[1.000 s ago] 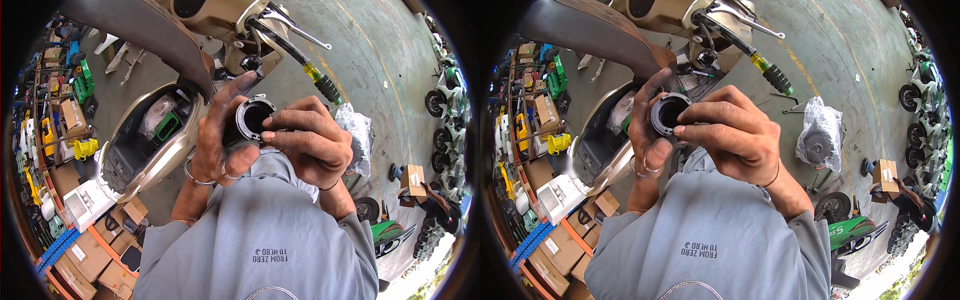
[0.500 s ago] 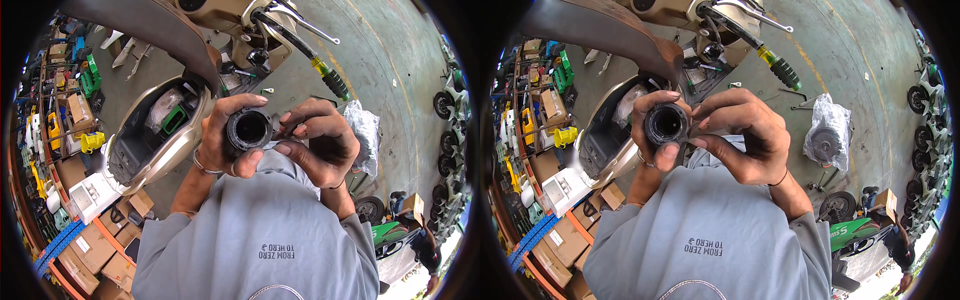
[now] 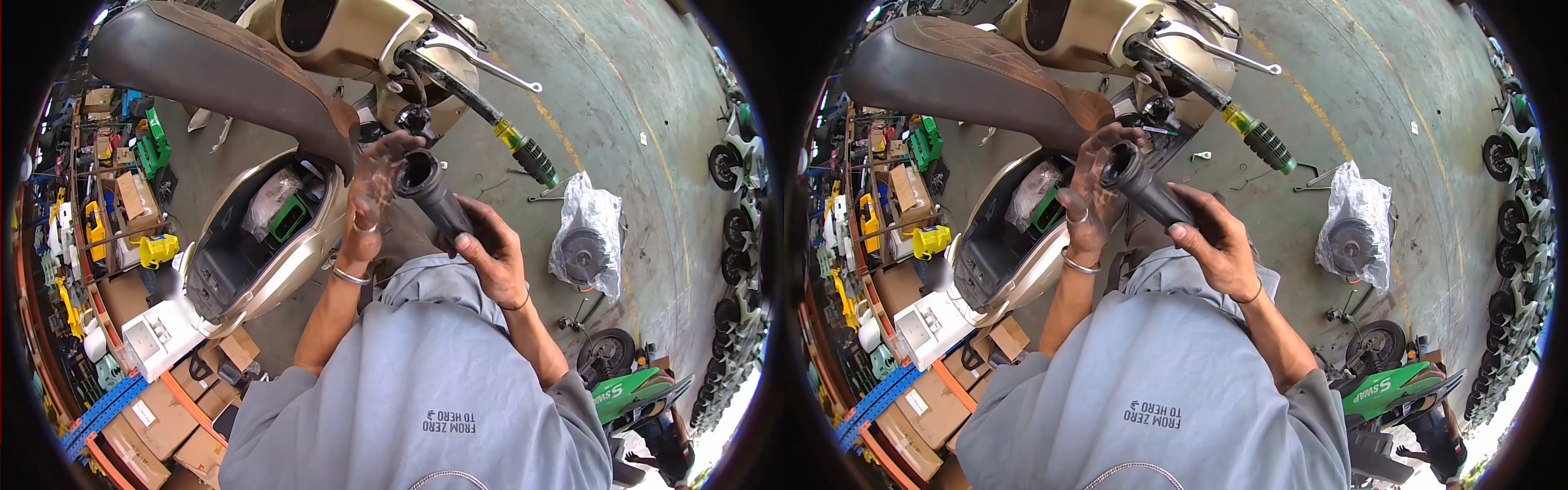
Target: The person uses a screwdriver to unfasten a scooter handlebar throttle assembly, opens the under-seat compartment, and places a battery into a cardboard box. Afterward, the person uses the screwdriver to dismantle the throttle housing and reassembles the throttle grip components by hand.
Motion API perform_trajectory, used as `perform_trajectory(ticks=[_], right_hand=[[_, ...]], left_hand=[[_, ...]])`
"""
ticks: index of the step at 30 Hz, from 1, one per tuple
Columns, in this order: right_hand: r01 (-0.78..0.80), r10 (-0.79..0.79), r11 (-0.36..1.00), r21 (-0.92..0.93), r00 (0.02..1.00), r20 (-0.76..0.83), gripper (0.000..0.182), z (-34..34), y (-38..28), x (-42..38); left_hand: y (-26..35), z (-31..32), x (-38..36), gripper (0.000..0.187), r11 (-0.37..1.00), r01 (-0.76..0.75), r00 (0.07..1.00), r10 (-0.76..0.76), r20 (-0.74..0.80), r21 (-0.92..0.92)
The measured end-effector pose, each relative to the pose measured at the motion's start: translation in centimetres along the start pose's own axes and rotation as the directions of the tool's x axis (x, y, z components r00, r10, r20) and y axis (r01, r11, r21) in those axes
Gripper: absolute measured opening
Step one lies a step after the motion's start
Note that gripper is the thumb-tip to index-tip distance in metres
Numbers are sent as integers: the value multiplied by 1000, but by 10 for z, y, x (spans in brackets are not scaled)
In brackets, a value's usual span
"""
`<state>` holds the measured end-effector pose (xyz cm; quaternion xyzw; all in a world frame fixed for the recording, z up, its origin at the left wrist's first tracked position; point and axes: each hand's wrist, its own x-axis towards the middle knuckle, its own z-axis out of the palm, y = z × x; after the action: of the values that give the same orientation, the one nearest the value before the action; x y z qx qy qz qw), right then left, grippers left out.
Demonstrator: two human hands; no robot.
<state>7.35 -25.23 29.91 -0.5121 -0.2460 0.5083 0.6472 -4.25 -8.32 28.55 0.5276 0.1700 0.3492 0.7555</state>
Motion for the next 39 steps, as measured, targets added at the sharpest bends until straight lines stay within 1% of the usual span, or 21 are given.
perform_trajectory(ticks=[2,3,4,6,8,9,12,13,16,17,20,21,22,23,26,30,31,34,37,38,39], right_hand=[[-3,6,999,49,999,-52,55,-15,1,-8],[23,-18,999,47,996,-92,55,-21,4,-10],[61,-56,998,32,991,-124,56,-28,8,-12],[46,-33,995,86,987,-155,57,-38,5,-19],[60,-18,977,204,980,-199,56,-40,1,-26],[63,-19,976,207,978,-207,56,-42,0,-29],[74,-26,974,213,976,-217,56,-47,-5,-35],[69,-13,970,231,971,-237,56,-46,-9,-37],[83,-23,972,222,966,-257,55,-51,-12,-42],[88,-24,972,220,960,-280,53,-52,-14,-44],[99,-21,972,212,940,-339,50,-55,-21,-51],[103,-23,973,206,935,-355,49,-57,-22,-53],[105,-25,974,201,930,-366,48,-59,-24,-54],[103,-28,978,183,928,-372,47,-61,-27,-56],[83,-41,992,92,919,-392,43,-59,-35,-54],[70,-66,998,-3,922,-382,39,-51,-42,-43],[85,-81,996,-7,921,-382,38,-48,-45,-38],[41,-75,995,-90,908,-412,36,-44,-52,-27],[36,-90,990,-134,901,-424,35,-43,-56,-20],[36,-96,989,-145,898,-429,35,-43,-57,-18],[43,-74,995,-85,909,-410,35,-43,-59,-17]], left_hand=[[-30,-24,14,85,993,70,991,-60,-117,91],[-35,-28,25,87,923,229,967,-179,-183,308],[-53,-40,37,88,838,139,988,-83,-128,528],[-99,-67,55,90,523,-69,997,61,44,849],[-117,-74,77,94,408,-186,981,31,189,894],[-124,-76,85,97,351,-253,964,17,264,902],[-137,-78,98,101,299,-145,954,-211,214,943],[-140,-79,101,96,299,-134,951,-231,207,945],[-118,-63,85,87,443,-66,947,-253,195,894],[-105,-57,78,78,463,9,929,-333,165,886],[-69,-53,49,77,685,235,900,-422,112,689],[-53,-45,39,71,801,360,885,-456,98,478],[-35,-36,29,67,857,460,868,-489,88,233],[-20,-29,25,64,852,523,850,-519,84,-30],[11,-25,24,62,819,568,821,-556,134,-81],[27,-6,26,65,836,547,835,-543,-87,31],[31,5,30,76,811,564,822,-533,-202,153],[32,4,34,76,809,565,819,-526,-231,163],[39,-3,40,79,806,581,812,-563,-154,115],[40,-5,43,80,810,586,805,-585,-102,-19],[41,-8,47,81,797,584,801,-596,-49,-150]])
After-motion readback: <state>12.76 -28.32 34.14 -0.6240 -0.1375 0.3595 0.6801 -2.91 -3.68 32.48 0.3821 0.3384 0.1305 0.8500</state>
